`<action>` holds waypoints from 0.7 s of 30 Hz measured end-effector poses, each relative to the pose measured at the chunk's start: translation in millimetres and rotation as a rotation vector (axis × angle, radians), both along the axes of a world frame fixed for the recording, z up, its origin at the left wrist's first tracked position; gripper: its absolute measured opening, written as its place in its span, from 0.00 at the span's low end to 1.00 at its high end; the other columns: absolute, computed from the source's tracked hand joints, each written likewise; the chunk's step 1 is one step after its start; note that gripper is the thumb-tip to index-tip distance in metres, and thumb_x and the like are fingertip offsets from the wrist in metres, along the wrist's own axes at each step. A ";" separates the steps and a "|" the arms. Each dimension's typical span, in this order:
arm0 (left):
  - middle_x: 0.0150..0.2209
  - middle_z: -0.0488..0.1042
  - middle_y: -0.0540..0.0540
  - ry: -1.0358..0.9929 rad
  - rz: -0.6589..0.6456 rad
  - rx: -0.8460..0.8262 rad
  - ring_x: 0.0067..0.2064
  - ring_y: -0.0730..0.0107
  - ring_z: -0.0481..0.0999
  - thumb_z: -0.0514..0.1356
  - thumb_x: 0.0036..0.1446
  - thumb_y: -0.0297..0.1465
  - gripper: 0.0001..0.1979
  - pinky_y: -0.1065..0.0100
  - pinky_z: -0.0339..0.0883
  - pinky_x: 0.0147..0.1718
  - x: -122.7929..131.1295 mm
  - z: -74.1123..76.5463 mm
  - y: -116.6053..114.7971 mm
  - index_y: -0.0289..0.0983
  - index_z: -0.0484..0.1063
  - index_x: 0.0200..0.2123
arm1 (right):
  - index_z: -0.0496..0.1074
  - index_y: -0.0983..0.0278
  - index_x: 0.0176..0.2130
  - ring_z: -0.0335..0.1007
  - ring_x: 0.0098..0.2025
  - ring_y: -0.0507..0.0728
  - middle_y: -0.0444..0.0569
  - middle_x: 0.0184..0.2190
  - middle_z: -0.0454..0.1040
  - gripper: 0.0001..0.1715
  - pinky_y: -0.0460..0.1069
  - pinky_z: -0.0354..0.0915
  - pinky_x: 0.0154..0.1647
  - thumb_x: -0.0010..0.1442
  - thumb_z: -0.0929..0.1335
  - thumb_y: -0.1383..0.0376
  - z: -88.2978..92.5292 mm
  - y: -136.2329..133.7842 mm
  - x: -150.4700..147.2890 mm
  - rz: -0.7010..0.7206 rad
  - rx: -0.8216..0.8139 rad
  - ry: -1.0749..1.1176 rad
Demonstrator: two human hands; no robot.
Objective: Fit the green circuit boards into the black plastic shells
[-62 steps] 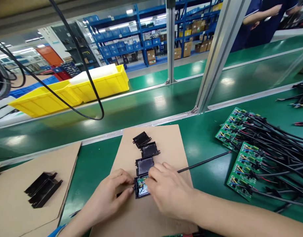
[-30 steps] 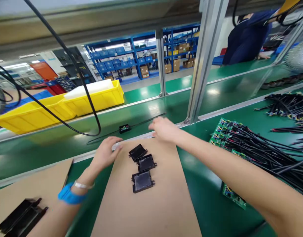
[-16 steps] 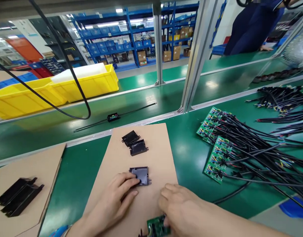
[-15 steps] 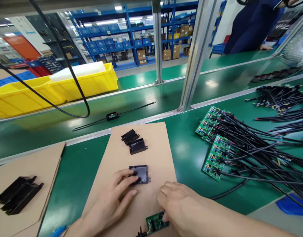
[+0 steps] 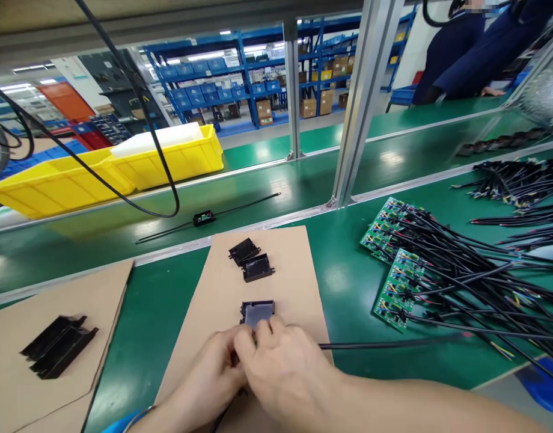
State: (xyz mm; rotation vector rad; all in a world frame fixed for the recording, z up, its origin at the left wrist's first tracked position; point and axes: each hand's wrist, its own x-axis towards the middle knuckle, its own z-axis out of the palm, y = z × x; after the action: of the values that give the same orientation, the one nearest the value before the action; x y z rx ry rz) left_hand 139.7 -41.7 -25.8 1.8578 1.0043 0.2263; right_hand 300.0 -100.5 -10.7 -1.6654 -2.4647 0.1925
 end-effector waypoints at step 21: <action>0.49 0.68 0.44 0.220 -0.205 0.369 0.41 0.60 0.75 0.64 0.52 0.31 0.28 0.61 0.72 0.35 -29.5 -9.8 45.1 0.43 0.61 0.55 | 0.67 0.60 0.40 0.67 0.26 0.54 0.44 0.28 0.72 0.04 0.51 0.37 0.24 0.65 0.63 0.66 -27.9 58.2 22.4 0.029 -0.024 0.016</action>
State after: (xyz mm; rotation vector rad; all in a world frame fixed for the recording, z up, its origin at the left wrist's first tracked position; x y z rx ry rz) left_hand 110.1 3.3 -35.5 2.3470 0.9559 0.0886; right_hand 322.4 -42.4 -38.6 -1.6314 -2.4860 0.2383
